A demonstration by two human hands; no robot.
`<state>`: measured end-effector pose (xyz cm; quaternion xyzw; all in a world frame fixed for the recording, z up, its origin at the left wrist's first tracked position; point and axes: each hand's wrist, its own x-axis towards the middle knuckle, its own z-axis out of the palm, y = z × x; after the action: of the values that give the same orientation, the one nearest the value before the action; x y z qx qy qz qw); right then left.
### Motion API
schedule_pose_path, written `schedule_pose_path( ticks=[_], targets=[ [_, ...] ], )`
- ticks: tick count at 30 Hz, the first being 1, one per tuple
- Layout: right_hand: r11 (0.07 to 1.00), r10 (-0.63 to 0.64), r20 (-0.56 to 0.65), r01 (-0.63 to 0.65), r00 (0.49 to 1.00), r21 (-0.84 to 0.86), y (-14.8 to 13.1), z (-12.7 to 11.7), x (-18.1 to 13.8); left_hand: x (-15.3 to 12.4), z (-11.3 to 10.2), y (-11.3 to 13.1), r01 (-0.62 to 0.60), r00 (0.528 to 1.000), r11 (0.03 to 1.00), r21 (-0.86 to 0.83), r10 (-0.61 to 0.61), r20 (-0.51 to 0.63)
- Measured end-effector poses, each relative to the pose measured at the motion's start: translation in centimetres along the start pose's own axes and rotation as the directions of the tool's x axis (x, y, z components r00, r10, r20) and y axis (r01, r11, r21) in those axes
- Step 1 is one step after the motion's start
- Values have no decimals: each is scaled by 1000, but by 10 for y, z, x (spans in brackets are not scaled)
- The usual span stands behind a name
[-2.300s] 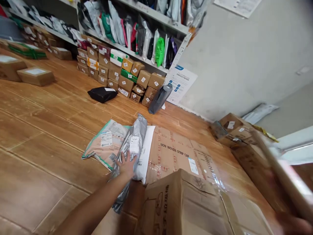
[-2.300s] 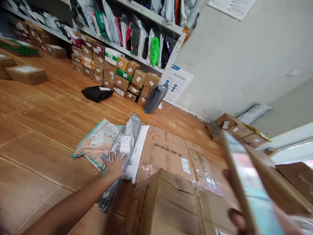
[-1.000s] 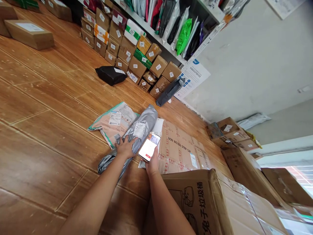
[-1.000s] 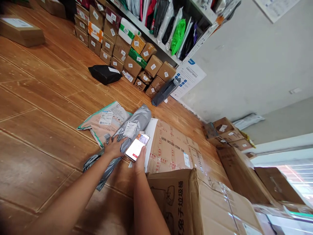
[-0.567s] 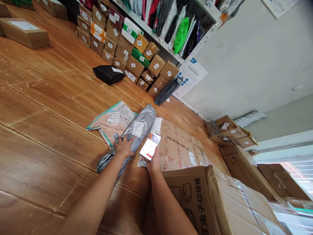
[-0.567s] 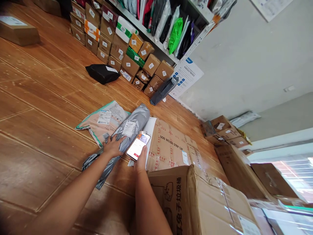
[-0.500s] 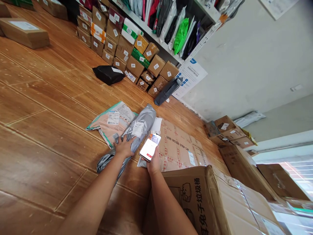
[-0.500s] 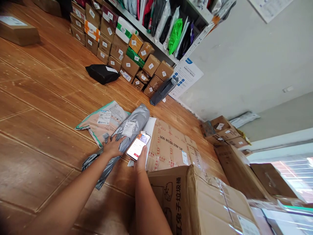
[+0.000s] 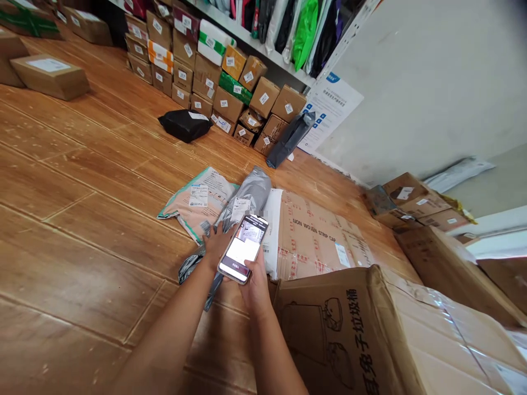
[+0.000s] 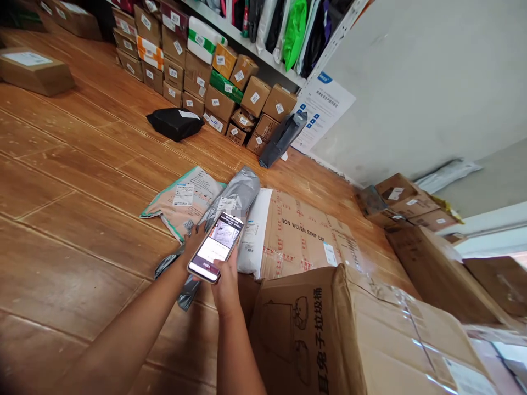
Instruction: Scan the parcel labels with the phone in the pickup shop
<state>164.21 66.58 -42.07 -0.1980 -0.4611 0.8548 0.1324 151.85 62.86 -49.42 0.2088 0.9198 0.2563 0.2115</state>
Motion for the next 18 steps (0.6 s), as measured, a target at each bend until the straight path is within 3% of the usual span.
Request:
schedule_pose_path(
  ticks=[7,18],
  targets=[
    [987,146,-67,-140,987,80,10,0,-31,-4,-6,6,2,1000,1000,1,-2,4],
    [965,161,-161,-121,974,234,18,-1,-38,-4,-3,6,-16,1000,996,82,17,-17]
  ],
)
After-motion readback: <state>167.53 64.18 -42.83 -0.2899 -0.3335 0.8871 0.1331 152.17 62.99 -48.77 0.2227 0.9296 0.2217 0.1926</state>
